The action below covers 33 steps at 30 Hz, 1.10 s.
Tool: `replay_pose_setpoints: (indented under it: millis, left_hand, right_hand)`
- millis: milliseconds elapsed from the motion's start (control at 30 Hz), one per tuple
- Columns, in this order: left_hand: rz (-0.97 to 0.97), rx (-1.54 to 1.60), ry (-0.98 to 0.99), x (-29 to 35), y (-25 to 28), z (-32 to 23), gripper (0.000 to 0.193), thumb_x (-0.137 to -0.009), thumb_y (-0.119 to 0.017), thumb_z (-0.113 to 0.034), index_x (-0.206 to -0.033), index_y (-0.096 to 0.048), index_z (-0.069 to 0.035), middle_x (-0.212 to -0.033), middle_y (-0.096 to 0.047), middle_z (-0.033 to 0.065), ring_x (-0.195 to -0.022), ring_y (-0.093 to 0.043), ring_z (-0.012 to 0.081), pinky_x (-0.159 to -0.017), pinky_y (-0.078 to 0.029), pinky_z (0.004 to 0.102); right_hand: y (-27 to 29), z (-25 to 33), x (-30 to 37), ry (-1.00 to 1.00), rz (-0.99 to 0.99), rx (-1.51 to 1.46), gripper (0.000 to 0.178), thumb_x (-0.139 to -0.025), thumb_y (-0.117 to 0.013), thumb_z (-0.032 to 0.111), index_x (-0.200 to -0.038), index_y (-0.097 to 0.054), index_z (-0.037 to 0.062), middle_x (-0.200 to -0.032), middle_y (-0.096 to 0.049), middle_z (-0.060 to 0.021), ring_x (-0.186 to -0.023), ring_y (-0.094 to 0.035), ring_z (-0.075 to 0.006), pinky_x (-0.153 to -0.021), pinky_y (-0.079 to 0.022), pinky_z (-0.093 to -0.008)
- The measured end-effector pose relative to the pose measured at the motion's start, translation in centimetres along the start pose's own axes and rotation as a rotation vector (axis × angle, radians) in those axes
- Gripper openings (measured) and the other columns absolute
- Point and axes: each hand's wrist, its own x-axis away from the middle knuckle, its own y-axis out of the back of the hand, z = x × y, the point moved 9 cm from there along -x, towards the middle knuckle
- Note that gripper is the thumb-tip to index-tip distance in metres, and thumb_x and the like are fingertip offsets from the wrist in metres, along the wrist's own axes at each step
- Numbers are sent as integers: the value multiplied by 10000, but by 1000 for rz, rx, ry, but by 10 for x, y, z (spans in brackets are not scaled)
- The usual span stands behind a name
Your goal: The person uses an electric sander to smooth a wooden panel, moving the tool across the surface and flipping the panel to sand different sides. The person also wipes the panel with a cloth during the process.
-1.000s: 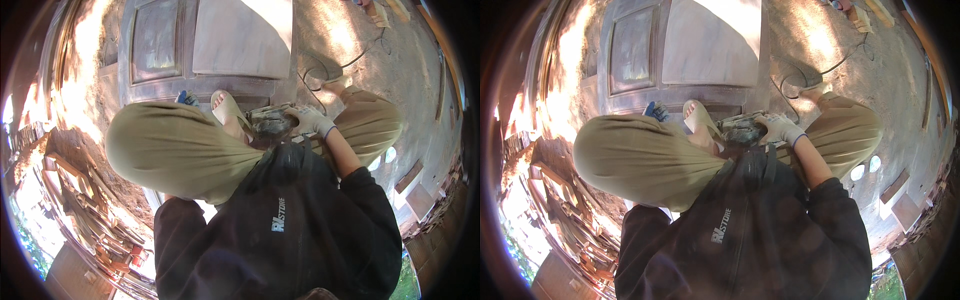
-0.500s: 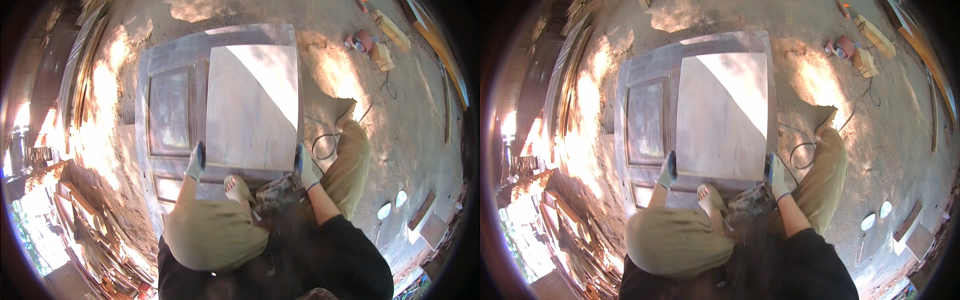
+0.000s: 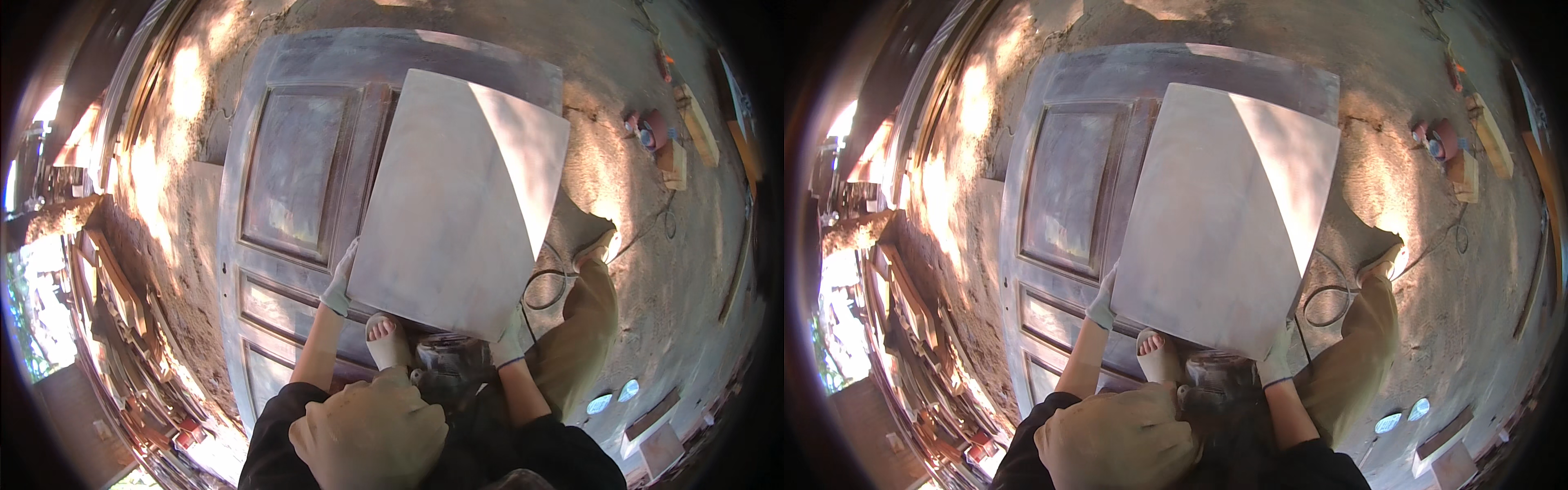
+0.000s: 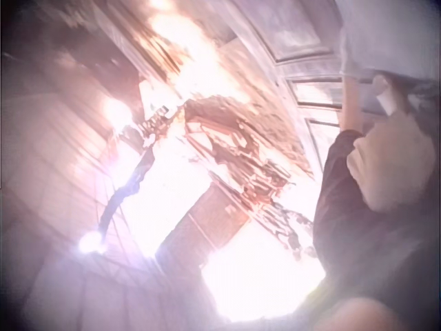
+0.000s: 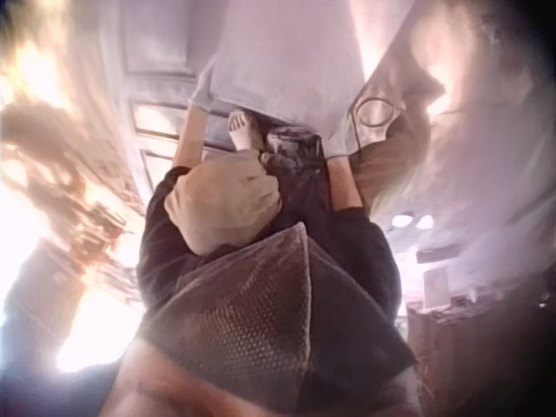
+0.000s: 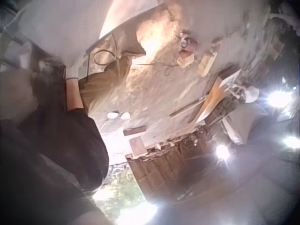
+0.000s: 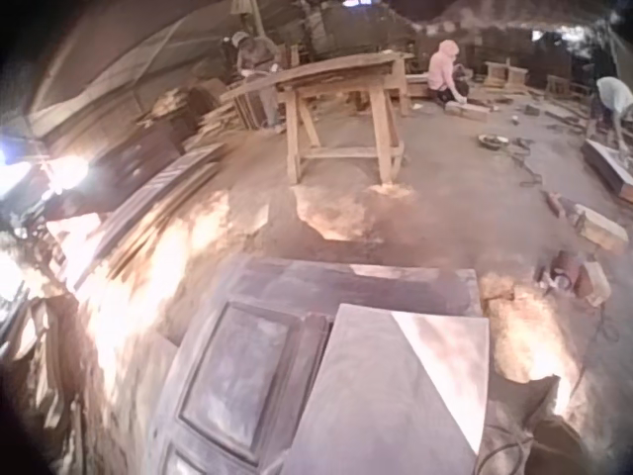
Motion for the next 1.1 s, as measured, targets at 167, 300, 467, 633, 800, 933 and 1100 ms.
replay_pose_setpoints:
  millis: [167,300,467,633,800,933,1100]
  left_hand:
    - [-48,92,-2,-1,54,0,405,-1066,-475,-306,-1350,-571,-33,-1262,-650,82,-1125,-637,200,-953,-542,342]
    - [-83,83,-36,-2,59,6,420,-1053,-474,-317,-1307,-604,-9,-1208,-687,107,-1064,-682,232,-911,-580,371]
    - [-40,19,29,2,40,3,435,-1052,-454,-328,-1311,-597,-9,-1212,-682,110,-1071,-676,240,-922,-573,379]
    - [-107,-147,9,2,38,-6,447,-1047,-467,-360,-1311,-594,-23,-1206,-682,103,-1090,-665,241,-929,-569,390]
    - [-17,-52,22,-4,69,-5,429,-1042,-492,-363,-1306,-601,-42,-1203,-683,94,-1090,-664,237,-925,-571,383]
    - [6,-131,5,3,47,1,470,-1022,-545,-395,-1332,-594,-46,-1198,-673,52,-1061,-655,185,-909,-556,328]
    - [55,-148,-112,-5,60,-11,428,-1045,-527,-353,-1333,-594,-44,-1192,-669,26,-1074,-630,151,-933,-529,293]
  right_hand:
    - [-16,-21,26,-120,-51,64,482,-1035,-480,387,-1407,-479,80,-1353,-567,-115,-1199,-592,-296,-965,-530,-456]
    - [-46,-6,48,-192,-50,88,505,-1030,-487,407,-1409,-481,75,-1343,-575,-99,-1201,-597,-271,-969,-531,-426]
    - [-59,16,58,-149,-216,201,450,-1056,-429,348,-1387,-515,56,-1324,-598,-91,-1212,-591,-257,-1003,-500,-417]
    - [-121,79,87,532,-138,763,465,-1075,-377,336,-1373,-531,14,-1312,-617,-155,-1212,-586,-313,-990,-476,-448]
    - [-147,85,98,486,-343,1266,502,-1072,-388,361,-1363,-541,-18,-1295,-613,-263,-1202,-581,-411,-1004,-453,-473]
    - [-145,92,101,447,-409,1359,540,-1056,-422,385,-1381,-533,-32,-1292,-613,-289,-1188,-595,-438,-1001,-461,-482]
    - [-156,95,106,517,-423,1253,555,-1048,-428,396,-1362,-555,-44,-1275,-625,-287,-1169,-606,-441,-987,-476,-484]
